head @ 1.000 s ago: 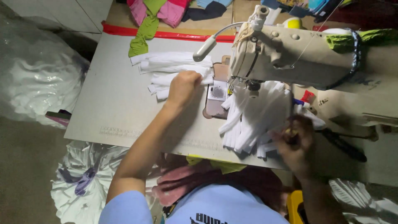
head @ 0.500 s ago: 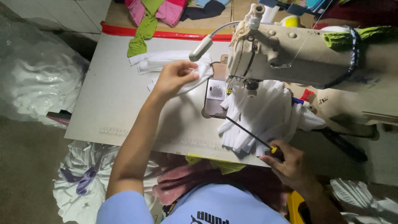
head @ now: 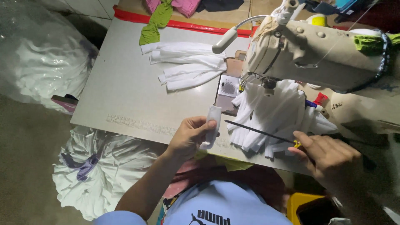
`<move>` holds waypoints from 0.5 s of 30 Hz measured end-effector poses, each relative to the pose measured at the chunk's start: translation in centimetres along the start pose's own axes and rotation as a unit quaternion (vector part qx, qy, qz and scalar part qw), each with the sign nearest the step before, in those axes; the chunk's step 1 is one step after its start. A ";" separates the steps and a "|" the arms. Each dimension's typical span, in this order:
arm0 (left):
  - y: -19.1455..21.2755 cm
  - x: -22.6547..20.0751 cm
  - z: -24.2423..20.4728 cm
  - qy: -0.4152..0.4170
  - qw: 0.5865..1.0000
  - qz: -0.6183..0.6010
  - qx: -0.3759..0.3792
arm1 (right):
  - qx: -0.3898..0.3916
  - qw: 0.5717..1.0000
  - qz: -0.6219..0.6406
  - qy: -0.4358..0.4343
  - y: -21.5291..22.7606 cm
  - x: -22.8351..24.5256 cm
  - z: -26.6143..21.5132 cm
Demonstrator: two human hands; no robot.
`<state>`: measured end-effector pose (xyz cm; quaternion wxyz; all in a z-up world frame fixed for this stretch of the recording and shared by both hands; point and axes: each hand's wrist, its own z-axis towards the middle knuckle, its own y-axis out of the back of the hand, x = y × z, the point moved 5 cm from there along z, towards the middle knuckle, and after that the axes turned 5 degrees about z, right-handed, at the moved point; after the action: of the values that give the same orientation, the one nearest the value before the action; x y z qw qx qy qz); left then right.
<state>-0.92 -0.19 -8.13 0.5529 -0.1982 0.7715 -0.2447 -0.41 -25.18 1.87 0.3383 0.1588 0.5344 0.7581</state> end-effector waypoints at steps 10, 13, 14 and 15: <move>0.8 1.2 0.5 -0.017 1.000 0.009 -0.003 | 0.026 0.999 -0.039 0.028 0.3 0.6 0.8; 0.8 1.4 0.5 -0.020 1.000 0.013 -0.004 | 0.017 0.999 -0.035 0.020 0.5 0.7 0.9; 0.8 1.5 0.6 -0.026 1.000 0.012 -0.005 | 0.014 0.999 -0.031 0.019 0.5 0.7 0.9; 0.8 1.5 0.6 -0.031 0.999 0.012 -0.006 | 0.011 0.999 -0.027 0.018 0.6 0.7 0.9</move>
<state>-0.85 -0.53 -9.93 0.5785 -0.1996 0.7576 -0.2268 -0.61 -24.20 2.63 0.3474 0.1344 0.5530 0.7453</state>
